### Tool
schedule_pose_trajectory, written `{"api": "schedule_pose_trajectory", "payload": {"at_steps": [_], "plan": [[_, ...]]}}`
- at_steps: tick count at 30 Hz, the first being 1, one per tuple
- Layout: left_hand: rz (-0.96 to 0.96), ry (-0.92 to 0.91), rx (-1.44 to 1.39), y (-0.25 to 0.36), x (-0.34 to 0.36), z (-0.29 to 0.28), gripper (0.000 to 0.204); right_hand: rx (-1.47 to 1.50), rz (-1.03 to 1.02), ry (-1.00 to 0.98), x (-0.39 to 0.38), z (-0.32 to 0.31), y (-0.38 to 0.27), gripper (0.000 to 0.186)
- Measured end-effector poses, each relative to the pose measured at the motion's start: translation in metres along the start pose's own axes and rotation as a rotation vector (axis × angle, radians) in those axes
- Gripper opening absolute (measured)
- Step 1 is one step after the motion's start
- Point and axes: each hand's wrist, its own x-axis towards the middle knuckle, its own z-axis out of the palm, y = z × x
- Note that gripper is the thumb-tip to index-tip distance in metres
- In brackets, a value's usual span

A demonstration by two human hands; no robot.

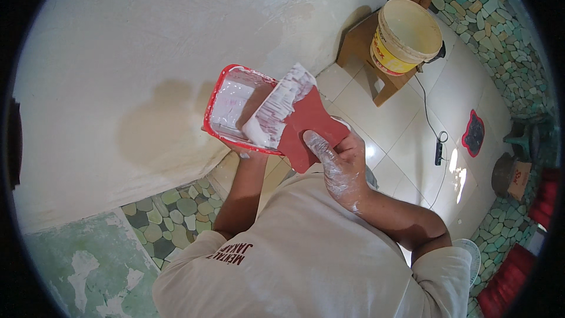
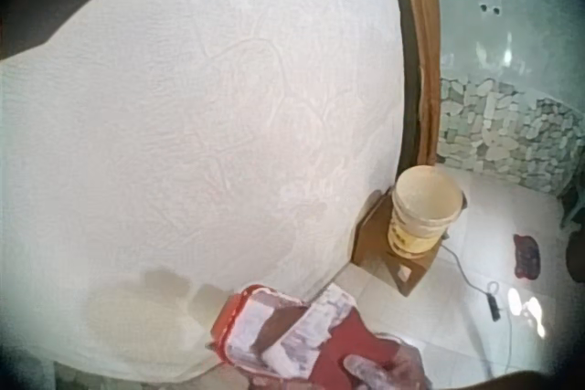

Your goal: The recorder uses a putty knife to apply white plaster to a wall.

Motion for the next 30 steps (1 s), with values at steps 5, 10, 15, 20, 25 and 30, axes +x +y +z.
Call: {"api": "schedule_pose_trajectory", "payload": {"at_steps": [5,10,15,20,25,30], "plan": [[0.062,0.087,0.148,-0.005,-0.004,0.022,0.103,-0.126,-0.17,0.03,-0.001,-0.002,0.0,0.028],[0.011,0.014,0.045,-0.011,0.003,-0.019,0.101,-0.018,-0.056,0.073,0.005,-0.005,-0.002,0.031],[-0.074,0.0,-0.103,-0.017,-0.001,-0.005,0.095,-0.081,-0.216,0.072,0.002,-0.011,-0.002,0.03],[-0.119,-0.147,-0.105,-0.019,-0.011,0.003,0.082,-0.095,-0.284,0.068,0.005,-0.012,-0.003,0.03],[-0.152,-0.055,-0.099,-0.02,-0.007,-0.012,0.081,-0.03,-0.189,0.132,0.007,-0.015,-0.002,0.03],[-0.181,0.016,-0.103,-0.02,-0.007,-0.004,0.08,0.077,-0.084,0.073,0.013,-0.019,-0.005,0.032]]}}
